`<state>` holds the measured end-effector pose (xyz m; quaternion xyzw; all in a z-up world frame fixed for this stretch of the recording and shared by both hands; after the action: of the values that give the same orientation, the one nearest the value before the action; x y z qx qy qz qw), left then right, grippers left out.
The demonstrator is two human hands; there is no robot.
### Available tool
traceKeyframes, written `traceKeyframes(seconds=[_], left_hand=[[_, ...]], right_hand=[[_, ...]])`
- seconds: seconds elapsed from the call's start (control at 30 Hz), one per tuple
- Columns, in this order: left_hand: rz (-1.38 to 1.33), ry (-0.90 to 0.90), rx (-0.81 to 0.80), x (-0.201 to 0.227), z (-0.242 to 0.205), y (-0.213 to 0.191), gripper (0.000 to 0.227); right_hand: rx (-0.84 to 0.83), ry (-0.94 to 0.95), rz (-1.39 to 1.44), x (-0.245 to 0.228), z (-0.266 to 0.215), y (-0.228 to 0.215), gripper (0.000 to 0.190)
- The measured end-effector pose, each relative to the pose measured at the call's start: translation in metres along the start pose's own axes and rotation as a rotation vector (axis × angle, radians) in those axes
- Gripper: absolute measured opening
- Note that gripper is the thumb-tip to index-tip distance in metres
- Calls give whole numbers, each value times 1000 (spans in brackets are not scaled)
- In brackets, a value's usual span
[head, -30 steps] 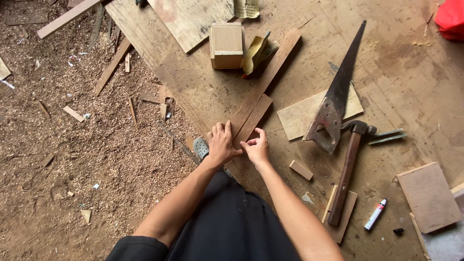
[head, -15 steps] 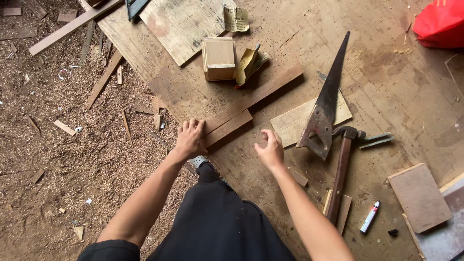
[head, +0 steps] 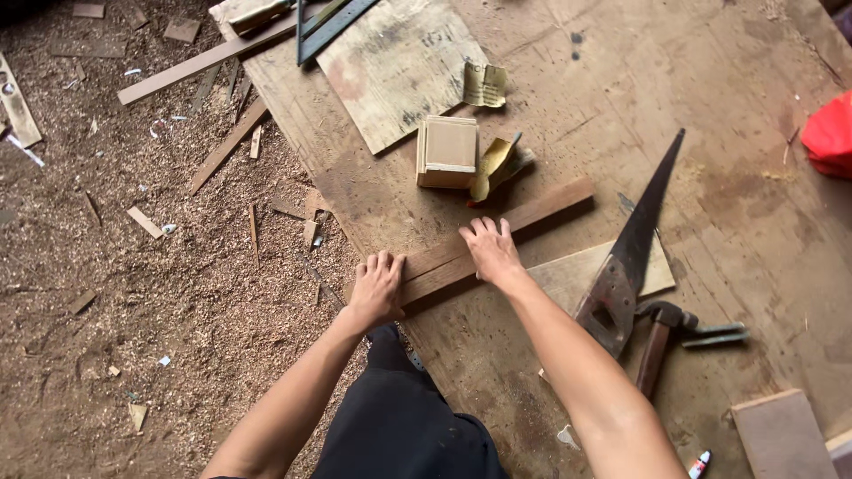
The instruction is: The person sands a small wooden box with sandpaper, then uses a hand saw to cut a long wooden plank into smaller pieces on a cluttered workbench.
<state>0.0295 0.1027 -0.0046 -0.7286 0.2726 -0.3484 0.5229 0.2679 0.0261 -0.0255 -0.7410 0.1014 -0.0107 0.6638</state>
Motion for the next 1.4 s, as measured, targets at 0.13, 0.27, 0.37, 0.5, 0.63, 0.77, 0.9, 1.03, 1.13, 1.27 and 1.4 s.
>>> traceKeyframes(seconds=[0.13, 0.27, 0.37, 0.5, 0.63, 0.77, 0.9, 1.03, 1.13, 1.27, 1.4], left_hand=[[32, -7, -24, 19, 25, 28, 140], [-32, 38, 181, 23, 36, 37, 127], [-99, 17, 189, 7, 33, 33, 121], [-179, 2, 140, 1, 30, 26, 116], [-174, -23, 145, 2, 25, 23, 115], [-146, -37, 136, 6, 20, 19, 117], [-135, -29, 159, 5, 16, 12, 113], [-111, -19, 227, 7, -1, 9, 111], [-97, -66, 157, 6, -11, 10, 115], [-124, -75, 247, 0, -25, 7, 111], [-182, -85, 305, -21, -34, -1, 110]], right_hand=[[-77, -15, 43, -16, -2, -12, 107], [-42, -57, 66, -55, 3, -2, 109], [10, -21, 118, -76, -5, -2, 109], [316, 183, 372, -68, -38, -10, 106], [514, 625, 396, -9, -146, -13, 72], [328, 1014, 266, 31, -222, 12, 80], [300, 1007, 155, 55, -238, 37, 85], [393, 952, 186, 82, -227, 48, 90], [442, 956, 246, 88, -221, 43, 90], [875, 860, 477, 70, -214, 10, 51], [1328, 395, 743, 10, -200, -63, 32]])
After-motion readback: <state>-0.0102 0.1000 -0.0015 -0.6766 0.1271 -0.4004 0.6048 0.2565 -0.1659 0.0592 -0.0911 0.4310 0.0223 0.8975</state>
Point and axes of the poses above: each hand's wrist, its own z-axis towards the middle knuckle, its own y-axis out of the palm, x = y × z, the point moved 3 cm from there along z, towards the middle knuckle, and after that the axes turned 10 degrees about x, right-handed, at the moved point
